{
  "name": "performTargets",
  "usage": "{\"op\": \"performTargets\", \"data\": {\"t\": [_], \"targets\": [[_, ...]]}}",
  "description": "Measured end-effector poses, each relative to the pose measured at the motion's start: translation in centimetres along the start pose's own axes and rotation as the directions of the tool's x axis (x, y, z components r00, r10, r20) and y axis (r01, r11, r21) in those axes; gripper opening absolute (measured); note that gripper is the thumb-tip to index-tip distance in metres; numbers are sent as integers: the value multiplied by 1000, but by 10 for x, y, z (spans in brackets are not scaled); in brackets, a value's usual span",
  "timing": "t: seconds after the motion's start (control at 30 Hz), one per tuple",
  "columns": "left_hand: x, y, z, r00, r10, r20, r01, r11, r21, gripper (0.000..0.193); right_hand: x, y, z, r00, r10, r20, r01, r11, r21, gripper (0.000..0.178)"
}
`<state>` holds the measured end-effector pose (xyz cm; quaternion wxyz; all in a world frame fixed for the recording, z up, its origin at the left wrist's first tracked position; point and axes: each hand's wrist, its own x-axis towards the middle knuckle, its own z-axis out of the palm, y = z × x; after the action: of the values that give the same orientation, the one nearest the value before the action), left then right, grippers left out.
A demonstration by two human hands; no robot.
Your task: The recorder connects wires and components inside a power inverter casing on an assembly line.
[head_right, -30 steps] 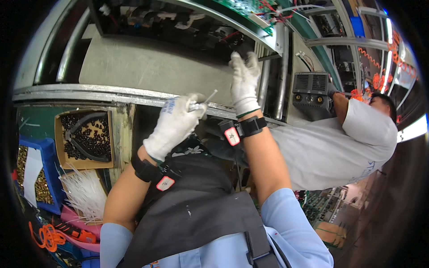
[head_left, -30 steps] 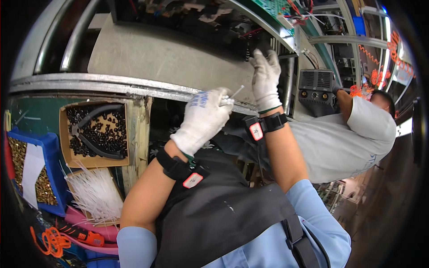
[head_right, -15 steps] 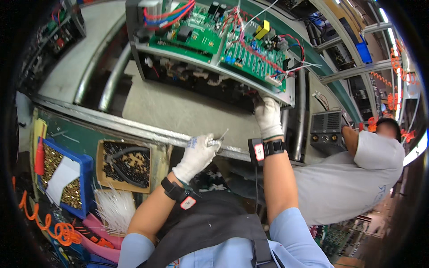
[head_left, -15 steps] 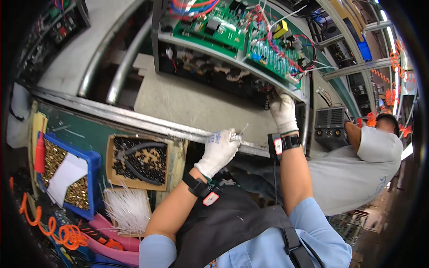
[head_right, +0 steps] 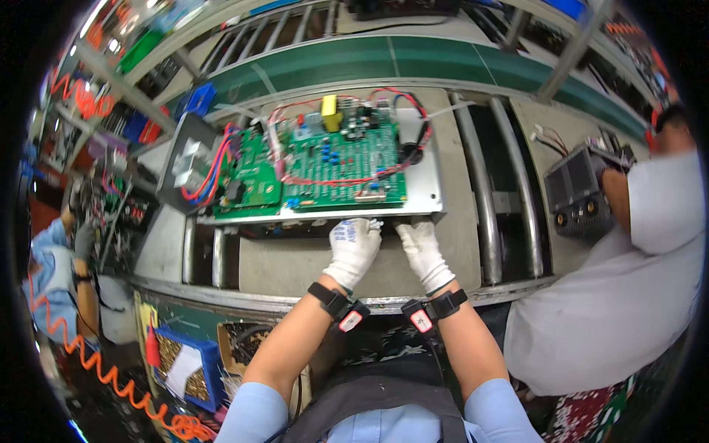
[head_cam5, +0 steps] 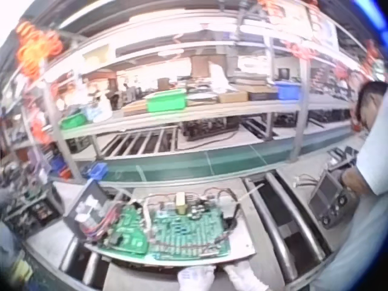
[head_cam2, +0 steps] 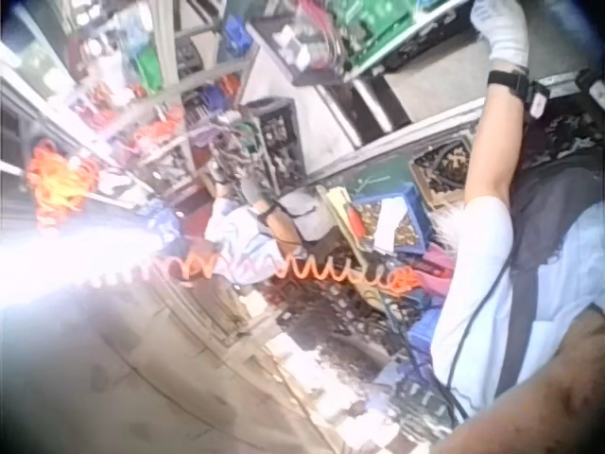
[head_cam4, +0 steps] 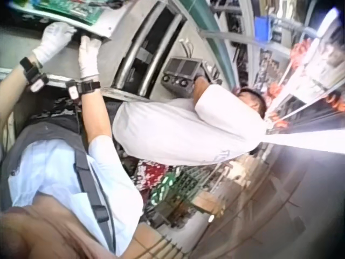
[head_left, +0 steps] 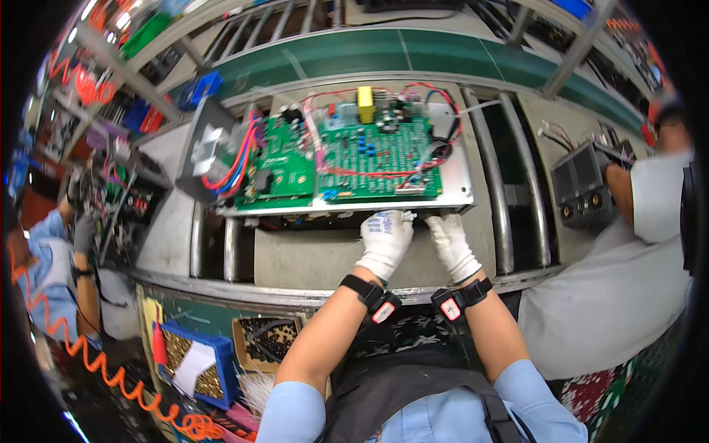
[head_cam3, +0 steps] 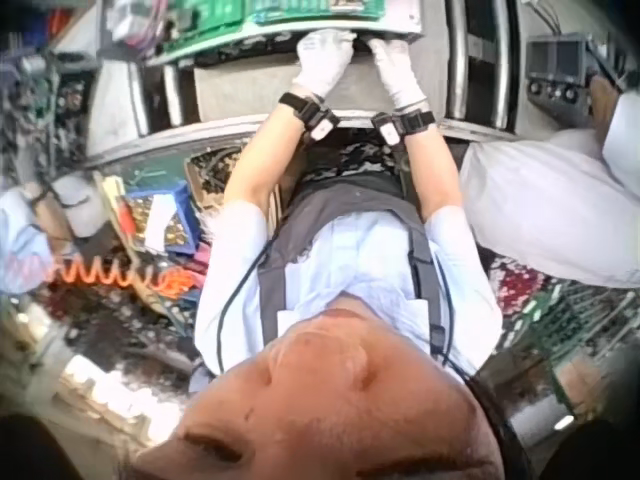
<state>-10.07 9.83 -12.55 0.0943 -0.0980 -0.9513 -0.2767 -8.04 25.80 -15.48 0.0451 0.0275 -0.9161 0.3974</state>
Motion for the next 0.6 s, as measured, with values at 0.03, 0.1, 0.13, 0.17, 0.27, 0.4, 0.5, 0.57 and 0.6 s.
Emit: {"op": "performTargets", "data": {"t": [0.03,0.1,0.13,0.17,0.27,0.4,0.5,0.57,0.6], "targets": [[-4,-1,0,995,90,-53,-86,994,64,19,-5,-4,5,997,46,-61,-42,997,68,26],[-5,-8,1,987,162,-19,-157,976,149,18,-7,-18,17,967,145,-208,-79,952,296,18],[-3,-7,0,983,185,4,-182,967,181,18,-3,-5,22,969,182,-168,-104,914,393,17],[-1,-7,-2,974,223,26,-223,949,225,15,3,16,35,970,211,-124,-126,865,486,15],[7,3,-10,969,235,72,-245,919,307,14,7,14,23,931,348,113,-340,709,618,11],[4,4,-6,989,134,69,-148,956,252,20,3,-8,14,983,155,-100,-57,773,632,26],[3,6,-7,996,75,55,-86,969,231,20,4,-9,15,996,92,-18,-59,764,642,30],[4,2,-7,989,107,106,-132,953,273,17,6,3,29,988,156,0,-108,682,723,32],[4,3,-15,981,94,168,-149,924,353,13,5,2,27,975,207,86,-212,728,651,34]]}}
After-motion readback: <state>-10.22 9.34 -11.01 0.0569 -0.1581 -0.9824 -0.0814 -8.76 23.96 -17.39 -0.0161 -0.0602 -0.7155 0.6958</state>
